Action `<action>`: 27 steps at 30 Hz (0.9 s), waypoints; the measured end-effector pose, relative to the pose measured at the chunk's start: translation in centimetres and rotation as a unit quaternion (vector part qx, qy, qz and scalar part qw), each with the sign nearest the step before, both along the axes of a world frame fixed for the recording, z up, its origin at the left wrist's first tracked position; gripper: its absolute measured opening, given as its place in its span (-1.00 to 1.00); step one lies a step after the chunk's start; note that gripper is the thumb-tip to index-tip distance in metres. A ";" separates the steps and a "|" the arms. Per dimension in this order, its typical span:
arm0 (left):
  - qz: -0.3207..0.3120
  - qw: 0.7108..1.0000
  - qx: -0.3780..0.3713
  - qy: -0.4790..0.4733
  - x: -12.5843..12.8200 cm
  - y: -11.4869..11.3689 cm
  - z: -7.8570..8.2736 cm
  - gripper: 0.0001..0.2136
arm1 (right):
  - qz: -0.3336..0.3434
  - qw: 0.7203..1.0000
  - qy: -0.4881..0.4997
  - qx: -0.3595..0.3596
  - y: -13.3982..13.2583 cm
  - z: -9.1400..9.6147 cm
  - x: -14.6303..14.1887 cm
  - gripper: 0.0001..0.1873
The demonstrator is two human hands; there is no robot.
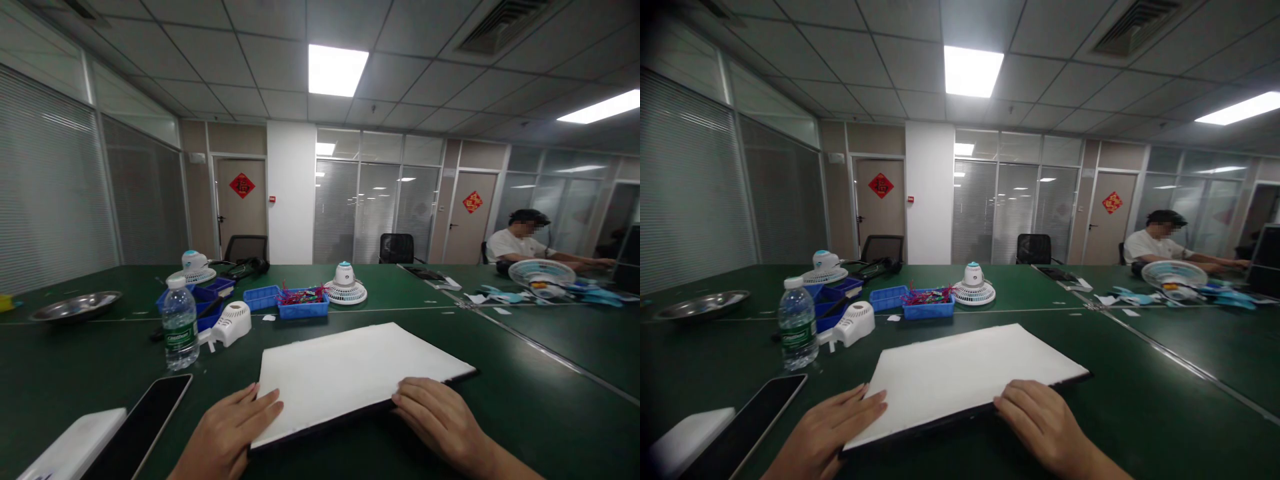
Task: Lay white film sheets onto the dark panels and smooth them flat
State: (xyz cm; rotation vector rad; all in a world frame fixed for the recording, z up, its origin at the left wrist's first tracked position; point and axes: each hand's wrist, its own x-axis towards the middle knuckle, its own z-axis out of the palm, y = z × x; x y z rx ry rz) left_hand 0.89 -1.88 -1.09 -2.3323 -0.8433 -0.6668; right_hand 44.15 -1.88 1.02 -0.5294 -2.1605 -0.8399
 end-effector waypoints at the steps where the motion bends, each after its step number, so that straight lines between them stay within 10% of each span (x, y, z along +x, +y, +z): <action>1: 0.003 1.000 -0.001 -0.012 0.2 -0.1 -0.1 -0.23 | -0.003 1.000 -0.003 0.001 0.0 0.1 0.0 -0.73; 11: -0.033 0.997 0.013 -0.073 0.9 -0.8 0.5 -0.48 | -0.041 0.999 0.022 0.007 0.3 1.0 0.5 -0.76; 18: 0.080 0.971 -0.079 -0.210 0.6 -0.9 2.0 -0.52 | -0.122 0.992 0.028 0.001 -2.2 6.7 2.3 -0.78; 27: 0.178 0.871 -0.290 -0.353 -1.2 0.6 1.8 -0.58 | -0.320 0.942 -0.044 -0.092 -5.7 12.6 8.0 -0.71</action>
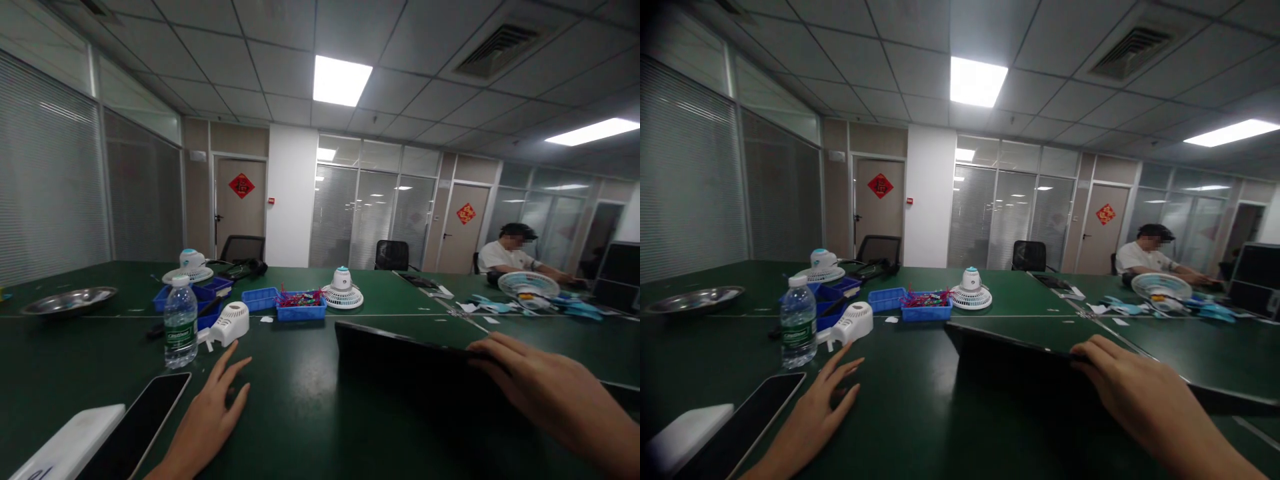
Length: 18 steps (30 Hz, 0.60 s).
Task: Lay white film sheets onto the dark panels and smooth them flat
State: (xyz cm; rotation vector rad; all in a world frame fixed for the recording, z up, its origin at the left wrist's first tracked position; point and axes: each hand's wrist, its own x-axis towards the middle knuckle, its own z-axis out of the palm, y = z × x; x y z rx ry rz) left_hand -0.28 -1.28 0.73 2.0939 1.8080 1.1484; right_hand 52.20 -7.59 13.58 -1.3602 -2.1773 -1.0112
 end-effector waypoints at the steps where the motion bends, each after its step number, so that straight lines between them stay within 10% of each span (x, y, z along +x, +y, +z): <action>1: 0.002 1.000 -0.013 -0.002 -0.2 0.2 -0.1 -0.58 | -0.018 1.000 -0.003 -0.004 0.0 0.1 0.9 -0.71; 10: -0.007 0.996 -0.076 0.051 -0.9 0.5 -0.5 -0.61 | -0.176 0.982 0.009 -0.070 2.7 -0.3 5.2 -0.75; 18: -0.010 0.995 -0.082 0.053 -1.4 0.5 -0.9 -0.61 | -0.181 0.979 -0.014 -0.090 5.3 -1.7 5.9 -0.69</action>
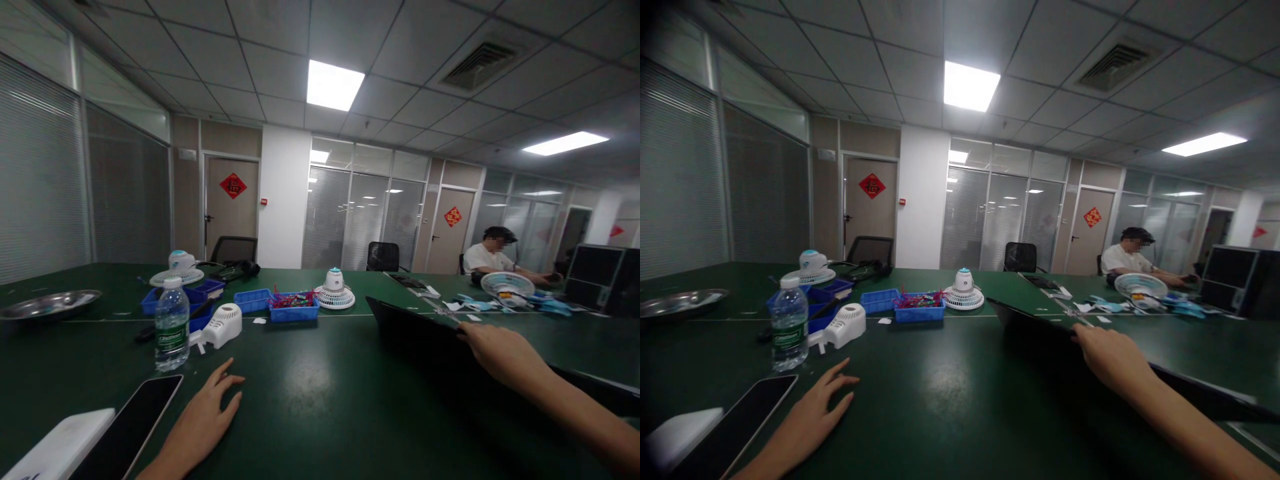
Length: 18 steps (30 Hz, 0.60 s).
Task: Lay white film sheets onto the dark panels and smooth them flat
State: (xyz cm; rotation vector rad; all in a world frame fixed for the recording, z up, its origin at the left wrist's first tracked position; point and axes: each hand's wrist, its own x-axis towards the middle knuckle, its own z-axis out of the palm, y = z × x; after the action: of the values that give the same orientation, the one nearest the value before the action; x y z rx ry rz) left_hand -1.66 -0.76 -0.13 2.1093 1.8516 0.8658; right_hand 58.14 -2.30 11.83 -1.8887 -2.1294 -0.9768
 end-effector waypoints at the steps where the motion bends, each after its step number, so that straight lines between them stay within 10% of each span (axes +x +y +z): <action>1: 0.000 1.000 0.000 0.002 0.0 0.0 0.0 -0.61 | -0.003 1.000 0.001 -0.003 0.2 -0.2 -0.1 -0.68; 18: -0.001 1.000 -0.013 0.000 -0.1 -0.5 0.6 -0.62 | 0.059 0.995 -0.024 0.076 -0.1 0.0 -1.8 -0.61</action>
State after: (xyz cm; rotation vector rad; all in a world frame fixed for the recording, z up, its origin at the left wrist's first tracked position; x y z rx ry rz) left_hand -1.72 -1.29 0.52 2.0950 1.8498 0.8359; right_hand 56.38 -2.41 11.83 -1.6669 -2.0994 -1.1333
